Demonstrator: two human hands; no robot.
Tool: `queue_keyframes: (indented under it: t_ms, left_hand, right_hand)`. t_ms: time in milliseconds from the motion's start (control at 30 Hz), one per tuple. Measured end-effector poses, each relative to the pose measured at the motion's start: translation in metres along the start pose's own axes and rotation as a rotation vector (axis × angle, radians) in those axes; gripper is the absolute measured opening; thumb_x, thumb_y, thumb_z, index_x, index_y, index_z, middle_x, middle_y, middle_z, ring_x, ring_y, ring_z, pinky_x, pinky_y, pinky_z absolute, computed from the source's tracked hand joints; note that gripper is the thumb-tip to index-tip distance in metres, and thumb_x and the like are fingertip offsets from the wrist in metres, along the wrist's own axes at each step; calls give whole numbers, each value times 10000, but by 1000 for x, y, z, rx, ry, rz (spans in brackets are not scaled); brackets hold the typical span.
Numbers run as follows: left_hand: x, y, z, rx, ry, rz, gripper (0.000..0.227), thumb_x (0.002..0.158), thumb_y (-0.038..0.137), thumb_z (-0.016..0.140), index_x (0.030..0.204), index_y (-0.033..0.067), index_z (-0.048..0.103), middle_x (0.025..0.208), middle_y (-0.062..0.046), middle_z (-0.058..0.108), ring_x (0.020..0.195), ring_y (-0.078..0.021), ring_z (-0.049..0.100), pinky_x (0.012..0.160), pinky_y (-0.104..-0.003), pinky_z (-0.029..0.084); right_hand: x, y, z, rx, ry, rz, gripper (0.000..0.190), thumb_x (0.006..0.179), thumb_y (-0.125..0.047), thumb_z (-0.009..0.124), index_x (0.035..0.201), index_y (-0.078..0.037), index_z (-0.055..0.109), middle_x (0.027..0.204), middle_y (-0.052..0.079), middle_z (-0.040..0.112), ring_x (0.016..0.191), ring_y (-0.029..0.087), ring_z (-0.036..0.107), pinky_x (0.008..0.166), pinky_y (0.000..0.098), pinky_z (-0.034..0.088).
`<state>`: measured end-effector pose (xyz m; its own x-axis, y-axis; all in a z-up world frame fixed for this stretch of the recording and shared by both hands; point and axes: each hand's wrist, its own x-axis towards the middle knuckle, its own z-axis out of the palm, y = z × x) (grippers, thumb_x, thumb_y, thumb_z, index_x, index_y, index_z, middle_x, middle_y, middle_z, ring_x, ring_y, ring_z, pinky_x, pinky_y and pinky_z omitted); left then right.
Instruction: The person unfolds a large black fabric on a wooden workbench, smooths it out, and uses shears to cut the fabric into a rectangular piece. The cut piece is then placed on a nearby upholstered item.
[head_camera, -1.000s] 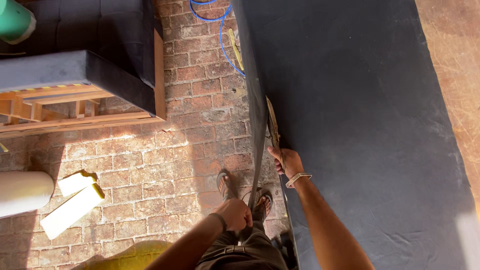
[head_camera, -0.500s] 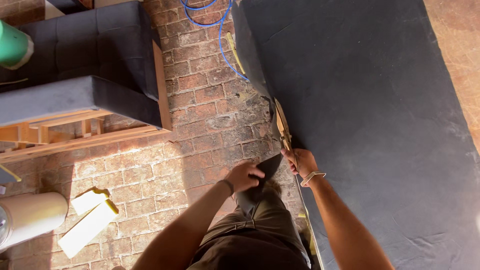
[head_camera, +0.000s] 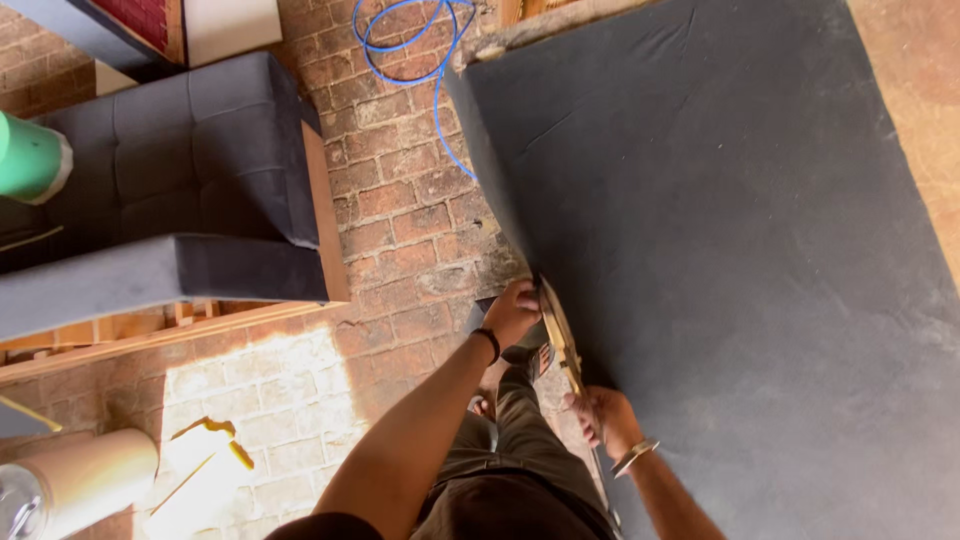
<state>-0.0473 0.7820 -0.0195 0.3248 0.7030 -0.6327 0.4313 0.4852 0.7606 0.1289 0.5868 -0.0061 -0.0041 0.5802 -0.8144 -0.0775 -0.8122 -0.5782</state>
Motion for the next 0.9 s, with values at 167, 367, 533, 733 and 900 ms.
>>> queue_keyframes:
  t_ms: [167, 367, 533, 733, 900]
  left_hand:
    - [0, 6, -8, 453, 155, 40, 278, 940, 249, 697, 1162, 83, 725, 1191, -123, 735, 1099, -283, 698, 966, -419, 554]
    - [-12, 24, -34, 640, 128, 165, 212, 896, 227, 720, 1059, 91, 740, 1111, -113, 723, 1053, -304, 683, 919, -450, 538]
    - [-14, 23, -67, 586, 17, 98, 270, 881, 250, 746, 1090, 80, 723, 1125, -119, 753, 1069, -288, 709, 938, -424, 552]
    - [-21, 31, -104, 597, -66, 6, 265, 870, 256, 762, 1066, 81, 726, 1110, -105, 746, 1069, -290, 696, 920, -435, 536]
    - [-30, 32, -129, 624, -132, -14, 280, 835, 271, 781, 1037, 80, 754, 1074, -111, 777, 1059, -292, 718, 927, -423, 550]
  right_hand:
    - [3, 12, 0, 9, -13, 5, 421, 815, -462, 788, 721, -85, 626, 567, 20, 544, 458, 131, 509, 395, 285, 432]
    - [8, -17, 10, 12, -10, 0, 446, 815, -474, 800, 736, -76, 615, 575, 12, 548, 461, 125, 505, 398, 277, 425]
    - [34, -77, 25, -40, -12, -15, 485, 805, -532, 770, 740, -80, 606, 598, 8, 564, 469, 119, 517, 410, 272, 457]
    - [64, -147, 37, 30, -19, -143, 482, 846, -495, 775, 716, -65, 601, 618, 9, 549, 494, 96, 513, 422, 261, 429]
    - [98, -199, 47, 56, -52, -205, 455, 853, -478, 769, 708, -81, 599, 629, -5, 525, 521, 93, 484, 422, 255, 385]
